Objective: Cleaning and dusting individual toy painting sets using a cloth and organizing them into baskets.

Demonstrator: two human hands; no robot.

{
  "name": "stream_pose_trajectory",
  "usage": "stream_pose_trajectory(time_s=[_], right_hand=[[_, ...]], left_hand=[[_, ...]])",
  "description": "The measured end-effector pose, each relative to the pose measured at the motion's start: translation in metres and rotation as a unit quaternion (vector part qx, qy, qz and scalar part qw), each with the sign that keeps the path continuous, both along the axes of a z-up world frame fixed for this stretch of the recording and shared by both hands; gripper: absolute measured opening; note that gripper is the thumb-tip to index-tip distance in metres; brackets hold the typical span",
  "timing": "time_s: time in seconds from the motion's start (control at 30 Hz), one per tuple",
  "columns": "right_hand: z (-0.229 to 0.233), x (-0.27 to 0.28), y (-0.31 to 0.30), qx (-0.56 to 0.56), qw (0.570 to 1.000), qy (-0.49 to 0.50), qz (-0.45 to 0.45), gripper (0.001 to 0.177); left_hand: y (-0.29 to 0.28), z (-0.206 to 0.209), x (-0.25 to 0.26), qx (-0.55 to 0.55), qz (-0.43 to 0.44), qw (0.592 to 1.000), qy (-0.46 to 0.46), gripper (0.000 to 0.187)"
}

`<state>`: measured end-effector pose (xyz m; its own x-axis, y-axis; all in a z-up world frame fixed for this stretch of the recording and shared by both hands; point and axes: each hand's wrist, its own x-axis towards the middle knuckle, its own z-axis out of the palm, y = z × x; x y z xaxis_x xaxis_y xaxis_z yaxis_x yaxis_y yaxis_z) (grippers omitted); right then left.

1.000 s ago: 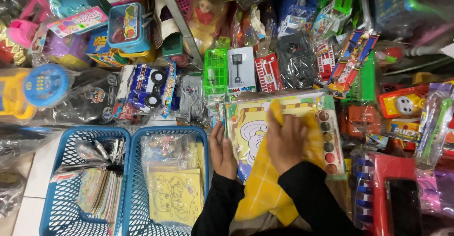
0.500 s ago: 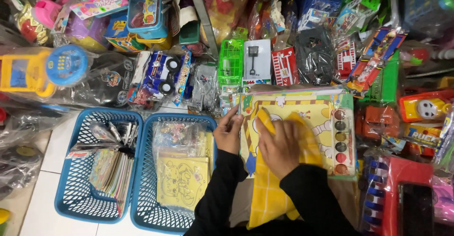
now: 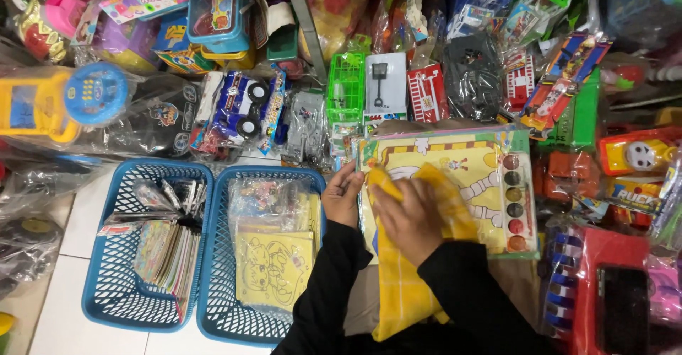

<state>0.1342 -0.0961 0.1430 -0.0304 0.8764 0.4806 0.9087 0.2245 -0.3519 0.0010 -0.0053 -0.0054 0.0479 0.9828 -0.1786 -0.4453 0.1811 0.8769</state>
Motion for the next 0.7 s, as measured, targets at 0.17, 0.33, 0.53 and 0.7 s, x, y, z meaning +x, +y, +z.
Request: stream_pose_trajectory(time_s=[0.17,0.33,0.53,0.7], right_hand=[[0.012,-0.01,-0.03,-0.035,0.993,0.008,0.114,0.046],[0.048,0.017,-0.03,0.012,0.996,-0.08,-0.037,0.05],[0.001,-0.011,-0.044,-0.079,0.994,-0.054,0.053,0.045],[-0.001,-0.012,-0.061,-0.022,0.98,-0.028,0.196,0.038]], left_hand=[[-0.001,0.015,-0.001,-0.006,-0.002,1.0,-0.004,0.043],[0.001,0.008,-0.007,-0.019,-0.028,0.999,-0.033,0.045],[0.031,0.026,-0.032,0.001,-0.175,0.984,0.043,0.036],[0.027,0.036,-0.029,0.027,-0.172,0.983,0.059,0.029]])
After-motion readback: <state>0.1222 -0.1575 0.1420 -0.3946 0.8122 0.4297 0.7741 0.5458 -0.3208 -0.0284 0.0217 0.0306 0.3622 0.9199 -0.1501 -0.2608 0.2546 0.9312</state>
